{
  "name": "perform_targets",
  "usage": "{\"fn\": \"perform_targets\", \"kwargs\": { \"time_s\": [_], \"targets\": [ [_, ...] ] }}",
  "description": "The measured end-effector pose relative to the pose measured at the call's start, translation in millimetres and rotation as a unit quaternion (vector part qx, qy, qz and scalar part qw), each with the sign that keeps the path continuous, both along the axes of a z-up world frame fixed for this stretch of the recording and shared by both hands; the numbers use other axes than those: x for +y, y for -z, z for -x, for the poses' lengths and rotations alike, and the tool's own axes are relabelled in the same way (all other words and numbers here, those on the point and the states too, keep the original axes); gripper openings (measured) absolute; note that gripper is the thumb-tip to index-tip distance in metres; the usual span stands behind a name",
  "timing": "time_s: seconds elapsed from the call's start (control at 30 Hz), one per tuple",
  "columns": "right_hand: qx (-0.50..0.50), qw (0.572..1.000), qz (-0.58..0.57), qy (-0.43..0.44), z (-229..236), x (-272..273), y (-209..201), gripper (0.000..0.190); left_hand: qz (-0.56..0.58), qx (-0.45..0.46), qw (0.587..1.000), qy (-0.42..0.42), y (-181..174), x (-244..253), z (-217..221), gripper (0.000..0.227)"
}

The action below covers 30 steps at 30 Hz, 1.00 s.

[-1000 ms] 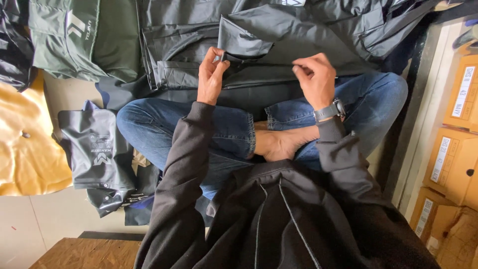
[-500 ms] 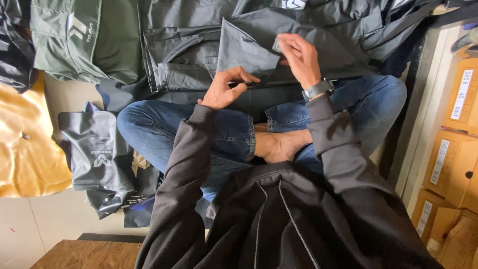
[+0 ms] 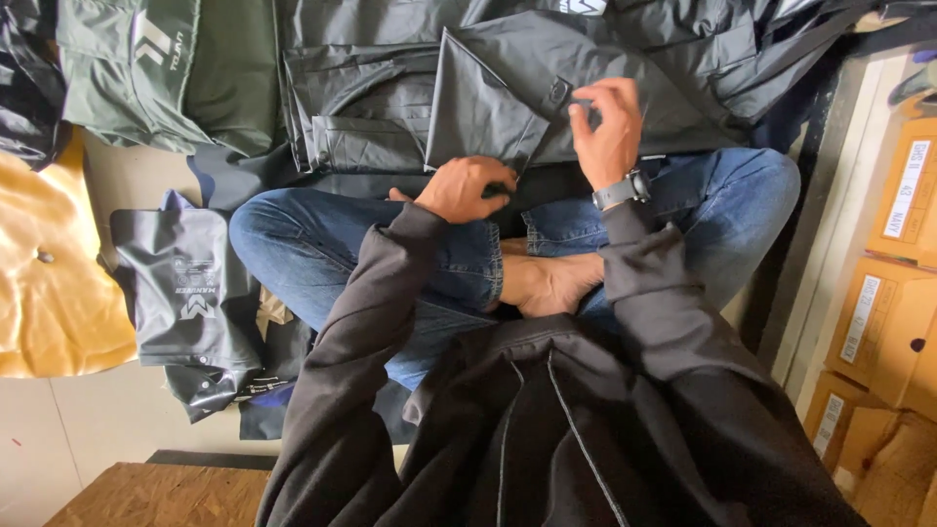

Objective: Folding a large black waterproof garment into a smaller square on the floor.

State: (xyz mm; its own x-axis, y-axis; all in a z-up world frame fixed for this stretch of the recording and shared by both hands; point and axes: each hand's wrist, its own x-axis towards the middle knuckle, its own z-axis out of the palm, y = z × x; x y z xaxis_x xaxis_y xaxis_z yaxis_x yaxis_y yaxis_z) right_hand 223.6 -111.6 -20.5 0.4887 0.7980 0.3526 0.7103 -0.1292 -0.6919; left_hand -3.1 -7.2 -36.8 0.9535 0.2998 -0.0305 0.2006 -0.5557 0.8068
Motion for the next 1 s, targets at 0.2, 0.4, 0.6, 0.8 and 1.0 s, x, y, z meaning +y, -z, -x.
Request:
{"fn": "perform_targets", "kwargs": {
  "time_s": [0.2, 0.4, 0.6, 0.8, 1.0],
  "targets": [
    [0.037, 0.995, 0.073, -0.062, 14, 6, 24, 0.037, -0.041, -0.011, 0.996, -0.084, -7, 0, -3, 0.012],
    [0.018, 0.992, 0.121, -0.039, 20, 12, 50, 0.03, -0.154, 0.011, 0.985, -0.081, 11, 1, -10, 0.015],
    [-0.02, 0.992, 0.11, -0.053, 32, 10, 41, 0.03, -0.292, -0.03, 0.935, -0.198, -6, 37, -39, 0.06],
    [0.05, 0.992, 0.096, -0.062, 29, 8, 34, 0.021, -0.365, -0.037, 0.924, -0.105, 53, 125, -54, 0.016],
    [0.199, 0.978, 0.062, -0.024, 4, 3, 46, 0.021, -0.406, -0.009, 0.913, -0.041, 38, 167, -63, 0.018]
  ]
}}
